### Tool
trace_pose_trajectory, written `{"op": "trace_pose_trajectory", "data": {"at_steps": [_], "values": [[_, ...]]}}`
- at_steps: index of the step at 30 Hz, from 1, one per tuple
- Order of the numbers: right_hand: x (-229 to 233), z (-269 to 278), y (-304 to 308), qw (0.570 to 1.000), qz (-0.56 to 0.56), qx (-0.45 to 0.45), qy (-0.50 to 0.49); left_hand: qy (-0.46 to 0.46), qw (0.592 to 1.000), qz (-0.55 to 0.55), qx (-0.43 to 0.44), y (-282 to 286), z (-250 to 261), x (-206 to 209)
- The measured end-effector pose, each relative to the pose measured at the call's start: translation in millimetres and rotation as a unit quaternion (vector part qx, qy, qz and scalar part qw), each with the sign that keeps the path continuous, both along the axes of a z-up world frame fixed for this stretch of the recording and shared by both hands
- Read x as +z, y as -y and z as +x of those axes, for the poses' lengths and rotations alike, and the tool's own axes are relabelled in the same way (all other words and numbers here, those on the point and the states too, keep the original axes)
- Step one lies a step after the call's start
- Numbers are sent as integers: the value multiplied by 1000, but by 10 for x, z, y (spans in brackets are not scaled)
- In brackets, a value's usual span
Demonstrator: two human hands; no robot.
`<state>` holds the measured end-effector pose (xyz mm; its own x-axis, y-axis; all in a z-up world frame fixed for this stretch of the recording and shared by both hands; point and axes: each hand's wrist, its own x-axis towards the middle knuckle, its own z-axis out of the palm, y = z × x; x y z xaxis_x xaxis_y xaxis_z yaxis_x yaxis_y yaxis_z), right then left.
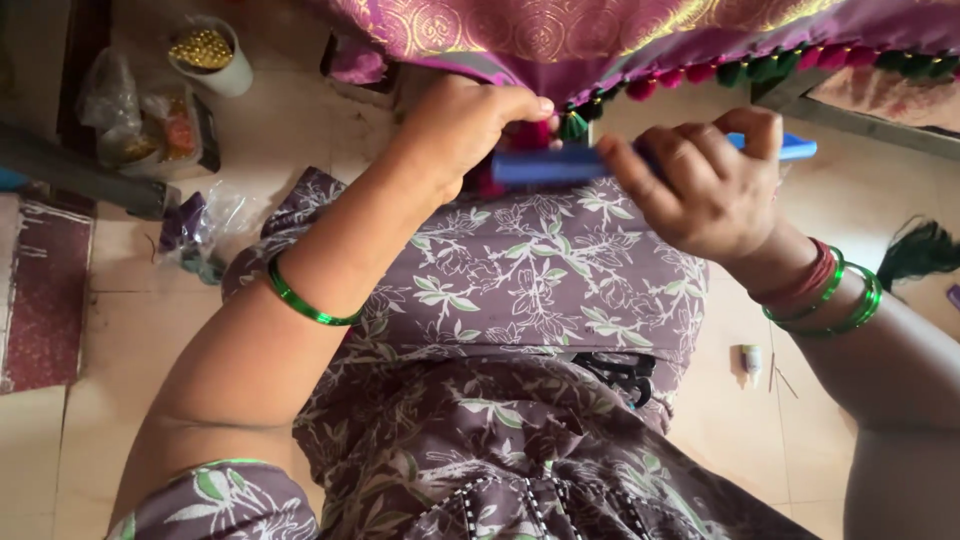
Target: Sewing and preparing decorative tassels on the edge of a saree.
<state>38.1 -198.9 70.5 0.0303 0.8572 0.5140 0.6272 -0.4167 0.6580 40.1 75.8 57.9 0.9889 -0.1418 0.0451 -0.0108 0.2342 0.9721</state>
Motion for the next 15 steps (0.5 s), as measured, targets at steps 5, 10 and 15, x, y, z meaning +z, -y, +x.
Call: {"op": "trace_pose_trajectory", "data": {"at_steps": [5,10,15], "values": [[222,-66,-83,998,2,46,53,-55,998,-4,-12,5,13,47],[313,-15,-162,999,-4,-32,30,-7,995,93,47,21,-10,52],[137,-56,-52,996,-15,33,-79,-20,998,60,18,19,-7,33]]}}
